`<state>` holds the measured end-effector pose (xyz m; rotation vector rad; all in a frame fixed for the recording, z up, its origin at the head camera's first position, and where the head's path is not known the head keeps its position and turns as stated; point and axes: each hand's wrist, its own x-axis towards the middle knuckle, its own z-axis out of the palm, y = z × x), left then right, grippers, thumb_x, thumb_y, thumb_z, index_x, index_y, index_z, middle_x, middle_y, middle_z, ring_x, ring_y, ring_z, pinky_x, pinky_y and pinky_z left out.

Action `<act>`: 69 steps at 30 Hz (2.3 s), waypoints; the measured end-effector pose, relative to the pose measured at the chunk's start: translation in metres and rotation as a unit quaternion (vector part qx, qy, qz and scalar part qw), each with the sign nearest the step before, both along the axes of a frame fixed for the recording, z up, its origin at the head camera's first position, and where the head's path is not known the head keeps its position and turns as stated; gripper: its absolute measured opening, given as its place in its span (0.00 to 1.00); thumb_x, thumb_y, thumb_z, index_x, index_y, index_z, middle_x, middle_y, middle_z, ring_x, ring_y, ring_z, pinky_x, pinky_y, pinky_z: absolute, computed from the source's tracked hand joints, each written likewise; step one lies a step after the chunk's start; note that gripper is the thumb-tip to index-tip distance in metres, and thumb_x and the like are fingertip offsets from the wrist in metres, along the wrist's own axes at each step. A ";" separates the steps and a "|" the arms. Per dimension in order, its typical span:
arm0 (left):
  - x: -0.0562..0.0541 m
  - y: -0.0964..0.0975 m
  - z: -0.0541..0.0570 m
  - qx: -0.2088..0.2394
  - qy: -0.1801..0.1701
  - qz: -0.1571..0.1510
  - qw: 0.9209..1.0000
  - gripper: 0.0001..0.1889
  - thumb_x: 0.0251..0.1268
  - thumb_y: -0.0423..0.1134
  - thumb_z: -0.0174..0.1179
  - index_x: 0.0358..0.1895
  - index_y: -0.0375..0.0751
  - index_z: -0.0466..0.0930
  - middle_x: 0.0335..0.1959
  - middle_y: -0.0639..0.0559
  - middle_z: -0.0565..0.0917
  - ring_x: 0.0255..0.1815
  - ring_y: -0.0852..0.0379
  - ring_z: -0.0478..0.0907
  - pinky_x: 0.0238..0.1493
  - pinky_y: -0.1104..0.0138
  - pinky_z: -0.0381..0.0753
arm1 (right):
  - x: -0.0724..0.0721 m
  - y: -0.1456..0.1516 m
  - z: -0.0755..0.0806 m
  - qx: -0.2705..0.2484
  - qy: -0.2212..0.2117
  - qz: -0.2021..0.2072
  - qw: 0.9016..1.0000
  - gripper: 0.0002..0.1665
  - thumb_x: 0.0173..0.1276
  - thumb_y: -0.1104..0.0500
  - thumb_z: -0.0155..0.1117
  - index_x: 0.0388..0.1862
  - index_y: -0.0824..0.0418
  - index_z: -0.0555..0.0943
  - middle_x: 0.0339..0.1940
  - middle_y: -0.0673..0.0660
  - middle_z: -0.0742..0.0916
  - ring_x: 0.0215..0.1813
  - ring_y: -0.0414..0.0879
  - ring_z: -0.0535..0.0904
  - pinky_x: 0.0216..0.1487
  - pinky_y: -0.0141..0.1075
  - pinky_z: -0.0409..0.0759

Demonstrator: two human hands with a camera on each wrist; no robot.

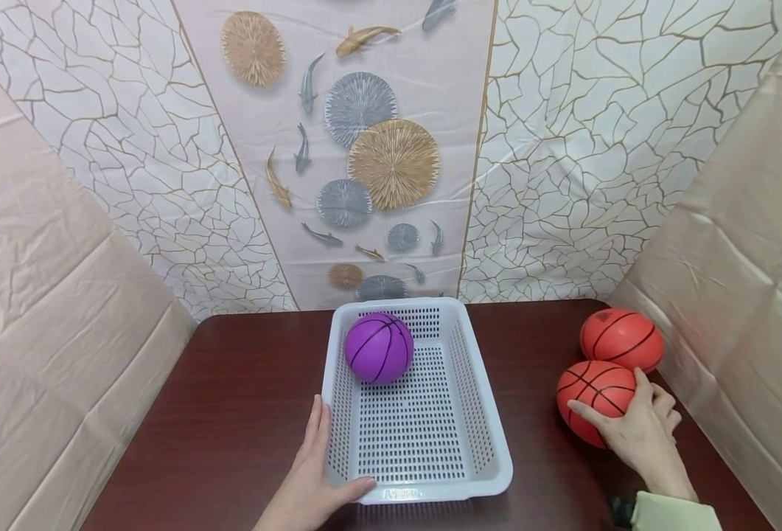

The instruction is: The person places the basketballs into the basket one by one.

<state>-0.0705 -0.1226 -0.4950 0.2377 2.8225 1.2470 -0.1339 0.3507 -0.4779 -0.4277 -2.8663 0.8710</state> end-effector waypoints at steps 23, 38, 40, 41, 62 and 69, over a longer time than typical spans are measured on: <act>0.000 0.001 0.001 -0.001 -0.014 0.011 1.000 0.70 0.39 0.78 0.63 0.79 0.45 0.34 0.78 0.60 0.26 0.76 0.35 0.42 0.66 0.37 0.56 | 0.002 -0.003 0.004 -0.013 -0.006 -0.025 1.000 0.72 0.55 0.33 0.69 0.75 0.75 0.40 0.59 0.90 0.54 0.60 0.82 0.46 0.43 0.72 0.61; 0.001 0.001 -0.002 -0.004 0.007 0.005 1.000 0.68 0.42 0.74 0.66 0.79 0.40 0.36 0.79 0.55 0.28 0.75 0.33 0.43 0.65 0.37 0.57 | 0.000 -0.028 0.037 -0.020 0.035 0.000 0.999 0.70 0.55 0.34 0.71 0.78 0.68 0.42 0.62 0.86 0.55 0.59 0.79 0.50 0.36 0.72 0.66; 0.002 0.001 -0.002 -0.005 0.007 0.006 1.000 0.69 0.42 0.74 0.66 0.79 0.40 0.36 0.79 0.56 0.28 0.75 0.33 0.44 0.65 0.37 0.57 | -0.001 -0.034 0.043 -0.020 0.046 0.007 0.999 0.70 0.54 0.35 0.72 0.78 0.66 0.42 0.63 0.85 0.55 0.60 0.80 0.51 0.37 0.73 0.66; 0.002 0.001 -0.002 -0.005 0.007 0.007 1.000 0.69 0.41 0.74 0.66 0.79 0.41 0.36 0.79 0.56 0.28 0.75 0.33 0.44 0.65 0.37 0.57 | -0.001 -0.037 0.047 -0.019 0.052 0.012 0.998 0.70 0.54 0.35 0.72 0.78 0.66 0.42 0.64 0.85 0.56 0.60 0.80 0.51 0.37 0.74 0.66; 0.002 -0.001 -0.001 0.000 0.007 0.005 1.000 0.68 0.43 0.73 0.66 0.79 0.41 0.35 0.78 0.58 0.27 0.75 0.32 0.43 0.64 0.35 0.56 | -0.012 -0.120 0.090 -0.037 0.118 0.150 0.981 0.67 0.49 0.36 0.77 0.77 0.61 0.52 0.64 0.73 0.62 0.59 0.69 0.61 0.44 0.69 0.73; 0.000 0.000 0.000 -0.003 0.009 0.004 1.000 0.68 0.43 0.74 0.65 0.79 0.42 0.34 0.79 0.58 0.27 0.76 0.36 0.41 0.66 0.38 0.56 | -0.015 -0.142 0.090 -0.039 0.123 0.196 0.972 0.65 0.48 0.33 0.75 0.77 0.56 0.54 0.66 0.68 0.63 0.57 0.65 0.66 0.42 0.63 0.79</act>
